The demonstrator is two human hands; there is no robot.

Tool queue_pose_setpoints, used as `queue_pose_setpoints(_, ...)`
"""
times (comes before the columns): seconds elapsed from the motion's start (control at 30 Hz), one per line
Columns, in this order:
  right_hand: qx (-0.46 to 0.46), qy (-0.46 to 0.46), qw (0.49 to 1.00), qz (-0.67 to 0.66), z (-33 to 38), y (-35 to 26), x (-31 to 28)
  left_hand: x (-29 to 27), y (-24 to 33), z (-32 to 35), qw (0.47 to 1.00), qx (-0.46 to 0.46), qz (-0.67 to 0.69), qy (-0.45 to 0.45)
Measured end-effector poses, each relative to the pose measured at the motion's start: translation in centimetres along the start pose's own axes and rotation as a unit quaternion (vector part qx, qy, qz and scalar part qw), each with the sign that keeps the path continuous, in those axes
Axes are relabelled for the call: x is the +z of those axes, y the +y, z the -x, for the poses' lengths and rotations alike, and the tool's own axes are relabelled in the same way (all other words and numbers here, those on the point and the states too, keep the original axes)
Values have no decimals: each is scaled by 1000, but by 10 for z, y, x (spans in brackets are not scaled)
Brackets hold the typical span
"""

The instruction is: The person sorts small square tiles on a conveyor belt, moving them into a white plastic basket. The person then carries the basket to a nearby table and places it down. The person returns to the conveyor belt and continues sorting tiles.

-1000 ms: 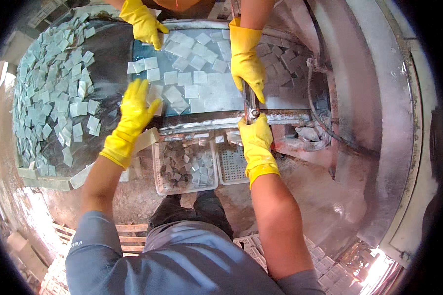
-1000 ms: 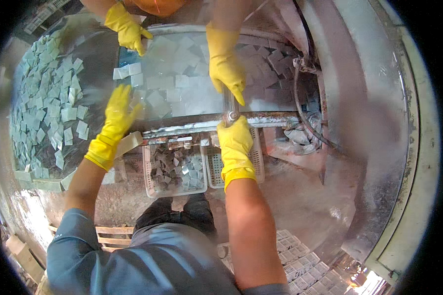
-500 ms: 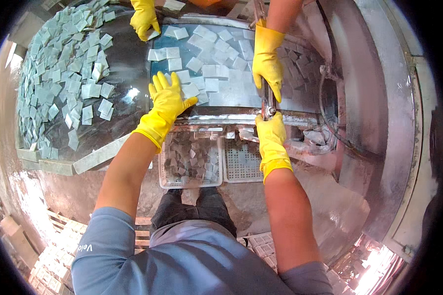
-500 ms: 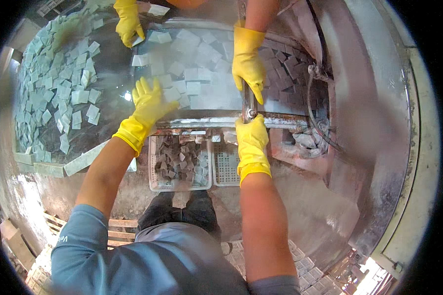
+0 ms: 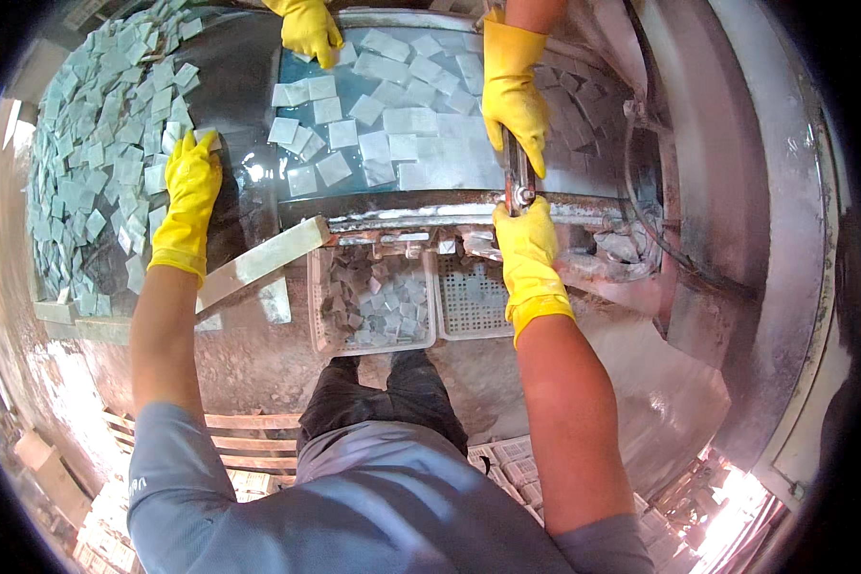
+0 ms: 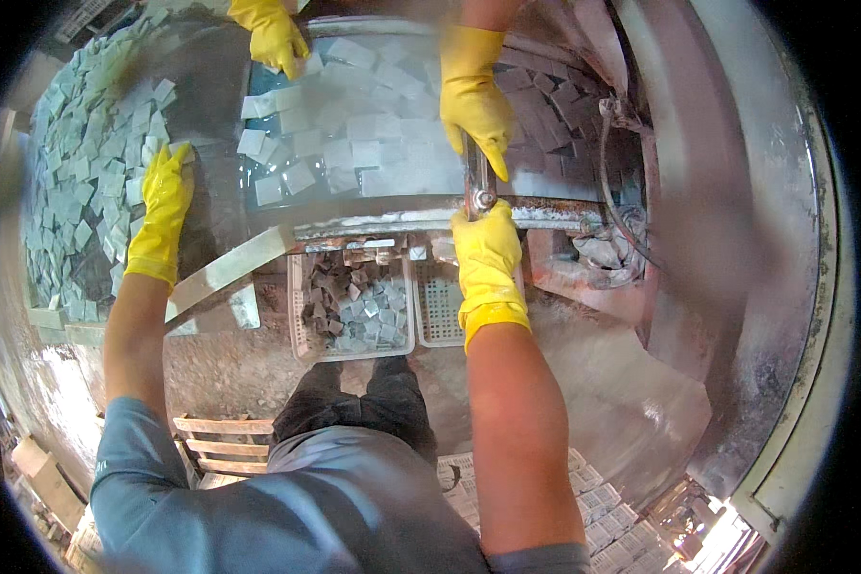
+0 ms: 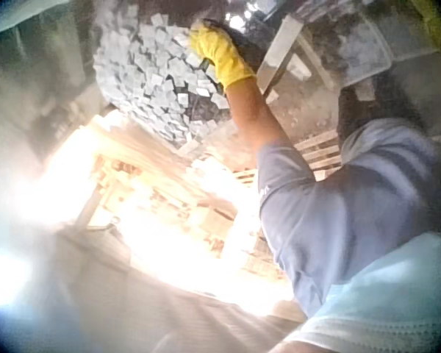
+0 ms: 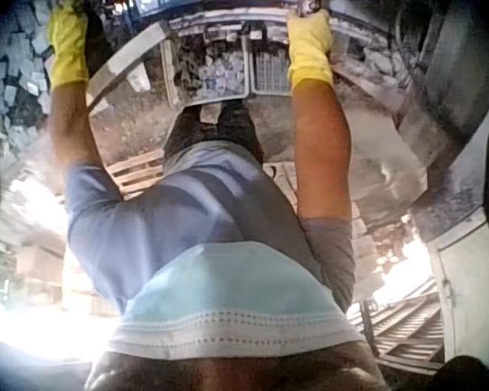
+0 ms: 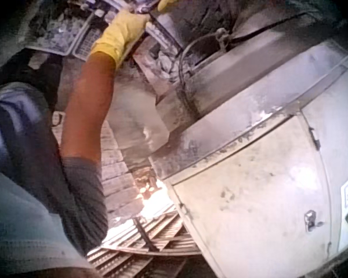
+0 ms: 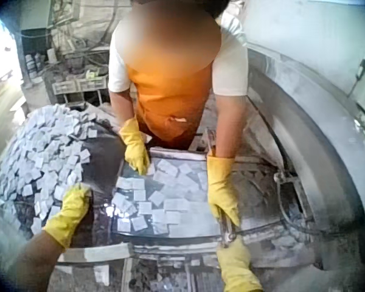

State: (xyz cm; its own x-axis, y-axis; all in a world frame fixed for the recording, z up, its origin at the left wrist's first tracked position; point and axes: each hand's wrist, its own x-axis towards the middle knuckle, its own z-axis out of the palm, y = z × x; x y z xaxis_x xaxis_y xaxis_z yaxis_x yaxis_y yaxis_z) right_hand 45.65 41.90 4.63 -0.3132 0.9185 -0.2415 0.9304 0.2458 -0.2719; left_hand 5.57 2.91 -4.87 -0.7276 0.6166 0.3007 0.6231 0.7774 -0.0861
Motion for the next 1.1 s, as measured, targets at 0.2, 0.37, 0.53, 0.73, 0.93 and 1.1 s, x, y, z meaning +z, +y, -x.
queue_pose_setpoints(0.2,-3,21,1000,-4,2,5,0,-37,108,-21,982,94,163,-18)
queue_pose_setpoints(0.37,-10,18,1000,-7,-5,5,0,-22,147,-21,979,109,95,-146)
queue_pose_setpoints(0.53,-5,1,1000,-6,0,1,-2,-1,165,-19,984,79,130,-97)
queue_pose_setpoints(0.73,10,-2,1000,-15,3,-3,-8,-32,191,-3,959,155,204,-124)
queue_pose_setpoints(0.93,-3,8,1000,-7,-2,3,1,-8,139,-28,935,183,256,-163)
queue_pose_setpoints(1.1,-5,14,1000,-2,0,7,3,-28,124,-42,983,144,106,35)
